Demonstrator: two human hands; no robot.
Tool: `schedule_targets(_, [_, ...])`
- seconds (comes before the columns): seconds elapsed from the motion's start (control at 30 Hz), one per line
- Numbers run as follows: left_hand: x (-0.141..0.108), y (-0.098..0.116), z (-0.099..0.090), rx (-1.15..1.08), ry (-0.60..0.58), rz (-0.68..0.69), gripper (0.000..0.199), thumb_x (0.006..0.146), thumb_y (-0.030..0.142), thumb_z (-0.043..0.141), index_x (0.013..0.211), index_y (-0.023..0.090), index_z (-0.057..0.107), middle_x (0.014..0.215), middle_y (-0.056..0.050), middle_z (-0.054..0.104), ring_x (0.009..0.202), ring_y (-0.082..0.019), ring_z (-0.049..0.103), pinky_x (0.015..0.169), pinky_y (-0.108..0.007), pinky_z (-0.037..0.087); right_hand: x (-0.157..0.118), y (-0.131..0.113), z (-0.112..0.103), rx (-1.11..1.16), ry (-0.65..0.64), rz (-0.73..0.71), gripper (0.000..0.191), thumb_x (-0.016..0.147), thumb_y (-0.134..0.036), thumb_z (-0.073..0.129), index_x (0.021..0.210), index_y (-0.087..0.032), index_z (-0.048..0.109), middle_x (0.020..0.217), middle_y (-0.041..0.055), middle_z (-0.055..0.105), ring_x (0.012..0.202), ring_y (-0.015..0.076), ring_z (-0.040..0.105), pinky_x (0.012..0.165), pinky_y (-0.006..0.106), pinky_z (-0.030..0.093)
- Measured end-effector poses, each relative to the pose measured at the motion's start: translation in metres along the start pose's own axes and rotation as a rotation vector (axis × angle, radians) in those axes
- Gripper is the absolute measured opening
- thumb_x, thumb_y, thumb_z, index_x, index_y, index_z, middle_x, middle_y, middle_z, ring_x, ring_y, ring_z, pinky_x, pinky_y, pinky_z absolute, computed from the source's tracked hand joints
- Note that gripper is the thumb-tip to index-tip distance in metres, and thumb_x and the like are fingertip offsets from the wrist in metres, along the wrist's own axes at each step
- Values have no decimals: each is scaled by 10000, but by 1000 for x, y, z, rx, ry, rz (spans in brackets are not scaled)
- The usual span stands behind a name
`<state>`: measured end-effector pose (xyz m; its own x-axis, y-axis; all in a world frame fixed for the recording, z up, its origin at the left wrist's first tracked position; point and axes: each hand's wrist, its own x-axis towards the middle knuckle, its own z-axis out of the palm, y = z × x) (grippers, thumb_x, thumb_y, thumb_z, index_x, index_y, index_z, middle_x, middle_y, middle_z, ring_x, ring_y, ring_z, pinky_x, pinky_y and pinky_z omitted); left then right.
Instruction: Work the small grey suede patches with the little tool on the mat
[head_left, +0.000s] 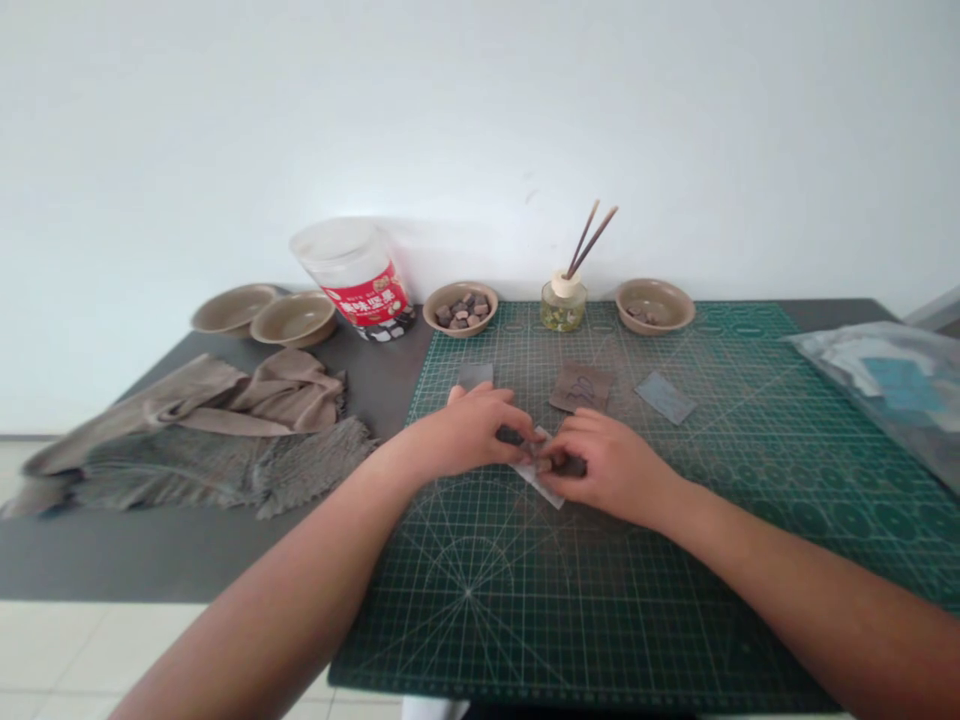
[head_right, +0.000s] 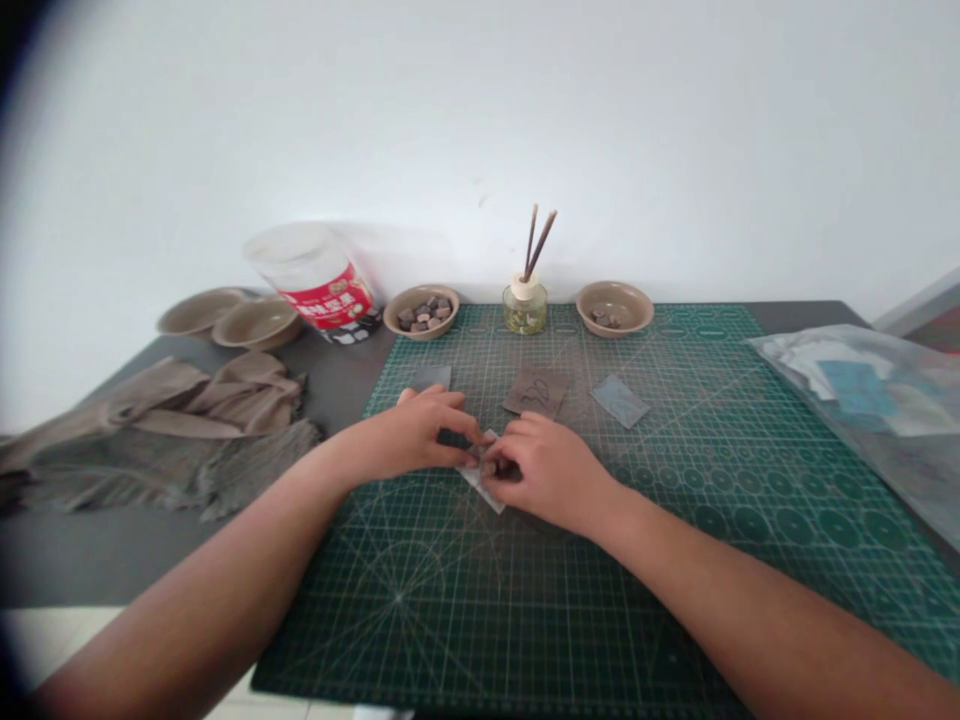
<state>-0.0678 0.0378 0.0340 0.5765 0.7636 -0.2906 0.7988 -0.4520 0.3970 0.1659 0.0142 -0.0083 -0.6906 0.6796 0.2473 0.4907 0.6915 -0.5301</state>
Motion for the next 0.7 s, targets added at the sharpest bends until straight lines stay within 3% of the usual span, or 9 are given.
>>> schedule_targets(0.07, [0,0,0,-1,-1,-3,235,881,440,686,1107,406,742,974,-24,594,1055,-281,485,904,-415,288,-1,-2,2,31,-31,-64,74,852,-254,753,899,-199,741,874,30,714,860,192,599,806,336,464])
schedule_targets(0.2, [0,-1,1,-3,-4,-2,238,879,447,690,1109,411,739,983,-21,605,1054,-282,491,883,-401,289,-4,4,2,-47,12,2,140,850,-305,768,928,-191,748,805,32,688,819,205,583,769,352,466])
schedule_targets(0.57, [1,-2,2,7,1,11,204,882,479,687,1059,393,740,960,-11,589,1042,-272,502,863,-400,292,1,4,5,17,74,-48,145,872,-238,742,1014,-208,743,1026,43,733,977,211,629,933,392,456])
schedule_targets(0.7, [1,-2,1,5,-7,6,207,884,471,686,1063,382,739,955,-10,591,1037,-273,503,862,-393,295,3,3,1,34,60,-82,146,878,-218,735,1024,-224,747,1006,21,753,928,187,648,907,380,457])
